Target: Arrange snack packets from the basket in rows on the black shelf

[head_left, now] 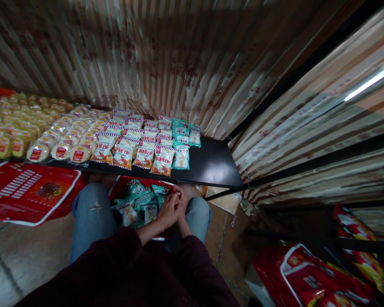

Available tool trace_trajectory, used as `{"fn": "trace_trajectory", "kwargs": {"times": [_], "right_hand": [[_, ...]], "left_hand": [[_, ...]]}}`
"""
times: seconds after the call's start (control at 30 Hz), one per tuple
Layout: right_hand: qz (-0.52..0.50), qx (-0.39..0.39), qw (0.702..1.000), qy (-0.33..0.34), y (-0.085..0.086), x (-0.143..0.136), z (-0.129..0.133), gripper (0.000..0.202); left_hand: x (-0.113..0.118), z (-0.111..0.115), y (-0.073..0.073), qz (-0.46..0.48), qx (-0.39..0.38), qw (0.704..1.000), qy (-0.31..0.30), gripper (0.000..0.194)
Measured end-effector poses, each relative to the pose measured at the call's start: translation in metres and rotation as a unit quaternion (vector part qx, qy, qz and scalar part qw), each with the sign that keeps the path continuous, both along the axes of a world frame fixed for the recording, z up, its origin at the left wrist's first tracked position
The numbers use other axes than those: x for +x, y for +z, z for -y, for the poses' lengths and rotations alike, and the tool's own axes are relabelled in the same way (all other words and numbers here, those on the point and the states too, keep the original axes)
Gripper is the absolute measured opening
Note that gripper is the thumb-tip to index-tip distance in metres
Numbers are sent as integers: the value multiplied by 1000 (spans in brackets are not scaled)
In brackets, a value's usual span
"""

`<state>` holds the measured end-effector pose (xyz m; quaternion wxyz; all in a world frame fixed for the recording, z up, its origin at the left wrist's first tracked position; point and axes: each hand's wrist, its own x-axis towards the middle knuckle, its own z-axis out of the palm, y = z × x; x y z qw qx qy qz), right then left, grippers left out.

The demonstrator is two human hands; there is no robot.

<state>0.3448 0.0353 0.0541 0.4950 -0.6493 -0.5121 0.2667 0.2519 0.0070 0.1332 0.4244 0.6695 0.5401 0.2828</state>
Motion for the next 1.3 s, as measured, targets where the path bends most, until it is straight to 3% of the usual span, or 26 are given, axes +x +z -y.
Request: {"fn": "trace_trajectory", "kwargs": {"times": [0.1, 0.2, 0.3, 0.4, 0.53, 0.67, 0.8, 0.9, 1.07, 1.2, 1.3], "right_hand": [[28, 20, 999, -3, 11, -1, -5, 36], [109, 89, 989, -48, 34, 1, -23, 39], [195, 132, 970, -59, 62, 6, -59, 44], [233, 119, 964, -58, 81, 14, -101, 51], [246, 69, 967, -6, 84, 25, -137, 55], [220, 65, 972, 42, 72, 33, -140, 59], [186, 80, 978, 40, 66, 40, -143, 64], [170, 81, 982, 18, 72, 49, -160, 63], [200, 118, 972, 33, 97, 65, -214, 57], [270, 133, 949, 96, 117, 69, -268, 47], [305, 110, 937, 133, 121, 65, -303, 43]], "left_hand": [[-7, -5, -2, -32, 74, 997, 5, 45], [-18, -19, 2, -97, 197, 975, 33, 42], [-30, -41, 10, -182, 278, 942, 54, 47], [-39, -66, 14, -245, 309, 917, 56, 54], [-45, -89, 7, -286, 322, 900, 66, 52], [-45, -94, -3, -296, 337, 891, 78, 51], [-31, -94, 1, -296, 362, 879, 92, 50], [-11, -100, 13, -297, 364, 882, 48, 51], [22, -129, 34, -299, 350, 888, 5, 53], [37, -158, 48, -287, 348, 892, -22, 57], [44, -176, 54, -282, 340, 897, -26, 59]]}}
